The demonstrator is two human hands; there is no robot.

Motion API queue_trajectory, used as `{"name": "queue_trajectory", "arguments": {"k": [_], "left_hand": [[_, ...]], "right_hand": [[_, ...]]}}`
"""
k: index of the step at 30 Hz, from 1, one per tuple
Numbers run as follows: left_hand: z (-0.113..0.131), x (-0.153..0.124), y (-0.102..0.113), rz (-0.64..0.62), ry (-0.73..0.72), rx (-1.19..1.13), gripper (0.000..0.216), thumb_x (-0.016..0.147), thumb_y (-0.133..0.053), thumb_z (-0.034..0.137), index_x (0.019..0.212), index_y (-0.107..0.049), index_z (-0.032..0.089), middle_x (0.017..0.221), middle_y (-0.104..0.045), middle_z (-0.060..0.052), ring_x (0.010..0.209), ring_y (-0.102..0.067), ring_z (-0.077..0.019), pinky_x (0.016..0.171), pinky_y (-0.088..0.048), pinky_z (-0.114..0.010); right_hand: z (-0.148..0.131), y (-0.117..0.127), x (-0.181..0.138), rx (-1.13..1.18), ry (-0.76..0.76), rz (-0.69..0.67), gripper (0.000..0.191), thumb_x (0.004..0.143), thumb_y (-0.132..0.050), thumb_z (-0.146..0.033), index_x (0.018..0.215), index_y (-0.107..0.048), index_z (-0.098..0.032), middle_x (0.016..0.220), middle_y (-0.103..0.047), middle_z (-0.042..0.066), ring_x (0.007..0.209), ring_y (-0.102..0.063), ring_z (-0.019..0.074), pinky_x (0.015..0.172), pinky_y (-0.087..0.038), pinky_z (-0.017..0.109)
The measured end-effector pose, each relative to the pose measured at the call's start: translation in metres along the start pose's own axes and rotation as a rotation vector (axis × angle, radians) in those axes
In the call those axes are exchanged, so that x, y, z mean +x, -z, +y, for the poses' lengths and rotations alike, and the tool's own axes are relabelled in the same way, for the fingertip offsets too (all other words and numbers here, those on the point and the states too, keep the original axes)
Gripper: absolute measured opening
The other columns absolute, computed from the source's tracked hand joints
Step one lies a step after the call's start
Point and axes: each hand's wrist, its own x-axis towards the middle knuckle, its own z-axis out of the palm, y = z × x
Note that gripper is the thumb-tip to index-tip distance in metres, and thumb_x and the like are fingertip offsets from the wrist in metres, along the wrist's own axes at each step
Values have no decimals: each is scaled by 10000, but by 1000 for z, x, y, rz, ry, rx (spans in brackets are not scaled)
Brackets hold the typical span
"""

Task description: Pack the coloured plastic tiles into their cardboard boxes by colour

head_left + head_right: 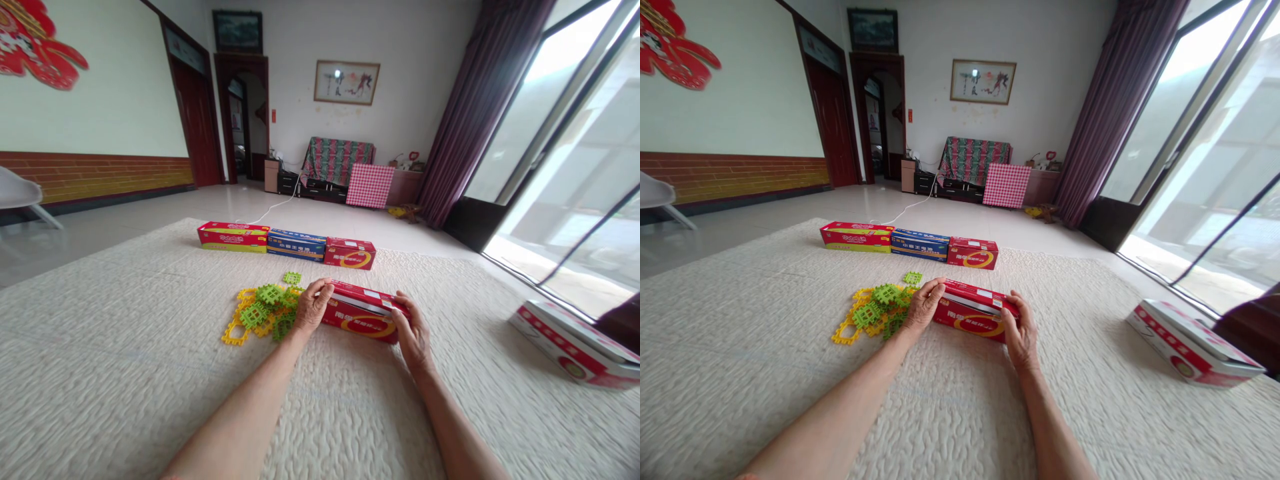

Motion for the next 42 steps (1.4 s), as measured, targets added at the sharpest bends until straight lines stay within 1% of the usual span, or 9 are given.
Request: {"name": "queue_trajectory", "arguments": {"k": [6, 11, 16, 20, 25, 30, 36, 42], "left_hand": [[8, -4, 1, -25, -7, 58, 339, 877, -538, 422, 1078, -667, 181, 1129, -685, -89, 1050, -631, -206, 869, -520, -298], [10, -5, 0, -34, -46, 78, 301, 889, -511, 347, 1094, -659, 183, 1163, -671, -98, 1116, -599, -214, 938, -495, -332], [10, -5, -2, -61, 11, 38, 299, 859, -513, 300, 1086, -666, 178, 1205, -651, -92, 1157, -575, -210, 1027, -438, -352], [11, -5, -3, -53, 28, 29, 290, 819, -505, 250, 1042, -678, 179, 1208, -645, -86, 1182, -556, -210, 1069, -398, -357], [13, -5, -4, -46, 47, 34, 294, 801, -488, 236, 1021, -675, 185, 1200, -643, -67, 1180, -553, -204, 1063, -399, -331], [12, -5, -6, -35, 45, 59, 288, 806, -478, 220, 1018, -670, 194, 1186, -650, -53, 1167, -557, -198, 1057, -398, -333], [12, -7, -8, -27, 27, 75, 288, 801, -464, 219, 1004, -667, 197, 1179, -650, -44, 1153, -562, -192, 1048, -403, -315], [14, -7, -8, -22, 23, 53, 305, 781, -444, 189, 995, -661, 191, 1182, -646, -51, 1169, -550, -207, 1057, -397, -349]], "right_hand": [[-8, -1, -1, -13, -31, 13, 325, 854, -535, -459, 1034, -616, -200, 1346, -527, 140, 1236, -489, 291, 1038, -354, 487], [-10, -3, -2, 17, -57, 17, 325, 844, -545, -463, 1026, -602, -200, 1350, -523, 142, 1245, -482, 295, 1032, -356, 472], [-3, -3, -1, 23, -48, 37, 311, 837, -548, -443, 1026, -601, -201, 1331, -537, 138, 1226, -493, 285, 1025, -359, 480], [2, -3, 1, 41, -51, 29, 300, 831, -551, -421, 1033, -599, -205, 1333, -533, 129, 1232, -486, 283, 1040, -343, 489], [0, -5, 4, 78, -86, 27, 309, 808, -567, -433, 1022, -605, -213, 1321, -542, 115, 1232, -482, 295, 1041, -340, 489], [-2, -5, 5, 107, -143, 33, 302, 825, -523, -455, 964, -627, -209, 1312, -550, 107, 1225, -485, 294, 1037, -342, 471], [3, -6, 5, 135, -143, 30, 244, 788, -538, -374, 949, -627, -213, 1329, -534, 101, 1230, -476, 288, 1016, -370, 453], [4, -7, 6, 137, -171, 28, 256, 762, -516, -308, 974, -623, -213, 1329, -546, 100, 1211, -496, 291, 984, -409, 455]]}}
